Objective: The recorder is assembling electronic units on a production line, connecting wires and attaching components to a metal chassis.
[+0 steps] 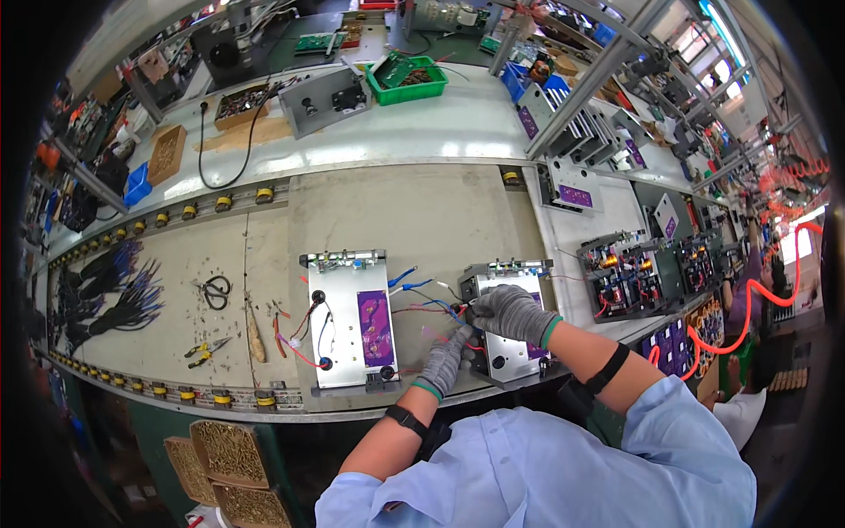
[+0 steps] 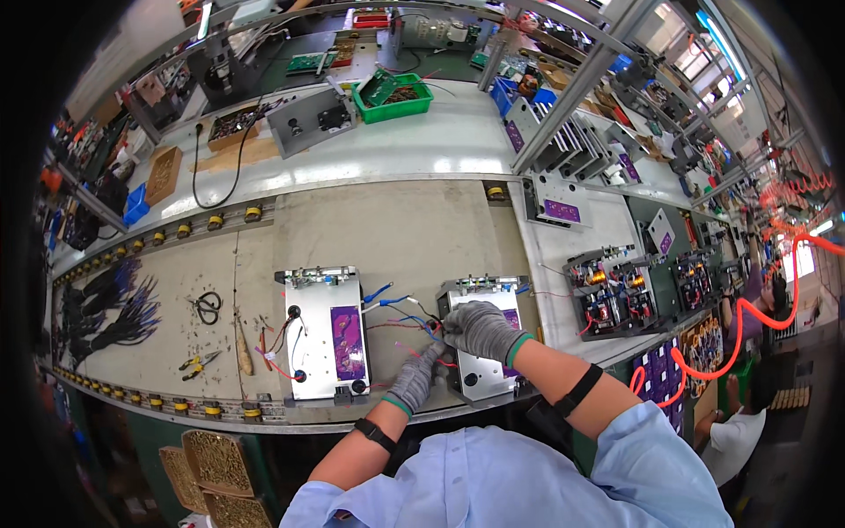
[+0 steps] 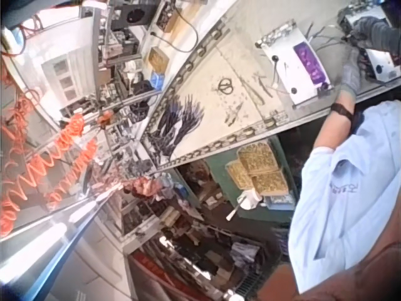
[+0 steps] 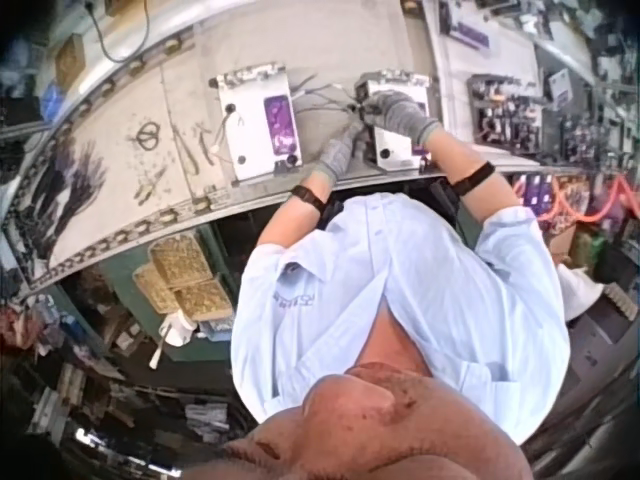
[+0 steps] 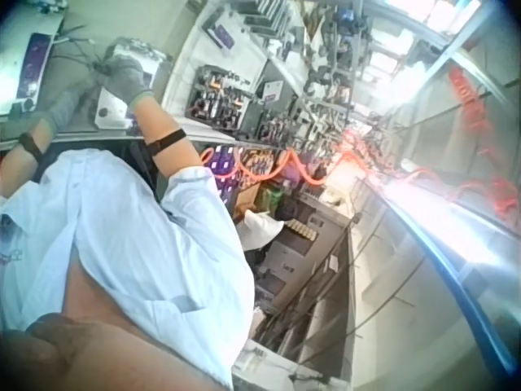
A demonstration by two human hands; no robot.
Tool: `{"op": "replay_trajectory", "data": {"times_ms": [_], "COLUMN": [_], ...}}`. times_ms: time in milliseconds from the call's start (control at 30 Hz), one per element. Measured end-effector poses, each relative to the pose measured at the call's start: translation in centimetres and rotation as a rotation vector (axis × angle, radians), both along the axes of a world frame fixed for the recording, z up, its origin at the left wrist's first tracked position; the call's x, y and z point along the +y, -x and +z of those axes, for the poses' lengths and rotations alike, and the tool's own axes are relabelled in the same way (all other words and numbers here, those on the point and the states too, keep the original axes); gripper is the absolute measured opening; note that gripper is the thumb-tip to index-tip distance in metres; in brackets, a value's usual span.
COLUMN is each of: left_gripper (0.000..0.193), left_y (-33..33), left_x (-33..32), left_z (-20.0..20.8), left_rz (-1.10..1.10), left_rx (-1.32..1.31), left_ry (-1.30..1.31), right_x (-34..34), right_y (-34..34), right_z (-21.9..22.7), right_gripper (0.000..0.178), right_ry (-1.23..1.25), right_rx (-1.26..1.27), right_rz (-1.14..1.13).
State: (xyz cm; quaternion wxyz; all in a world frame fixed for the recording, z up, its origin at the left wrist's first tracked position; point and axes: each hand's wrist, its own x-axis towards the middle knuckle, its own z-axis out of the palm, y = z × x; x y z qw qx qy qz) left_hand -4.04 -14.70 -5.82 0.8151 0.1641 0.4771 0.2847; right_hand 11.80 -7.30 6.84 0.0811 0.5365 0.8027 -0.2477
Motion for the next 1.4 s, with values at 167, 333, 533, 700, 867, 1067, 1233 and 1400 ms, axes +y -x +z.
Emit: {"op": "replay_trajectory", "data": {"times_ms": [167, 333, 533, 700, 867, 1067, 1233, 1400], "left_gripper": [0.028, 0.020, 0.022, 0.028, 0.033, 0.040, 0.025, 0.032], "left_y": [-2.3, -3.1, -2.3, 1.0, 2.2, 2.0, 0.4, 0.3], "left_x": [1.8, 2.4, 1.7, 0.4, -3.6, -5.0, -4.5, -1.9], "left_z": [-3.0, -2.3, -2.4, -2.3, -1.9, 5.5, -1.0, 3.7], "left_rz": [-0.089, -0.118, 0.184, 0.190, 0.123, -0.104, -0.188, -0.555], "left_rx": [0.245, 0.377, 0.137, -0.122, 0.180, 0.257, 0.508, 0.509], "left_ry": [0.000, -0.337, -0.278, -0.051, -0.250, -0.514, -1.159, -1.055], "right_x": [-0.7, -1.1, -1.0, -1.3, -1.4, -5.0, -7.5, -8.1], "right_y": [-0.8, -1.6, -1.6, -0.6, -0.9, -0.7, 0.5, -1.9], "right_z": [-0.5, -0.6, -1.7, -1.0, -0.9, 1.0, 5.2, 3.7], "right_gripper": [0.038, 0.036, 0.034, 0.033, 0.030, 0.030, 0.034, 0.040], "right_ry": [0.099, 0.095, 0.086, 0.091, 0.044, -0.065, -0.129, -0.004], "right_rx": [0.176, 0.222, 0.268, 0.315, 0.281, 0.498, 0.541, 0.547], "right_rz": [-0.120, -0.192, -0.257, -0.285, -0.216, -0.158, 0.063, -0.070]}}
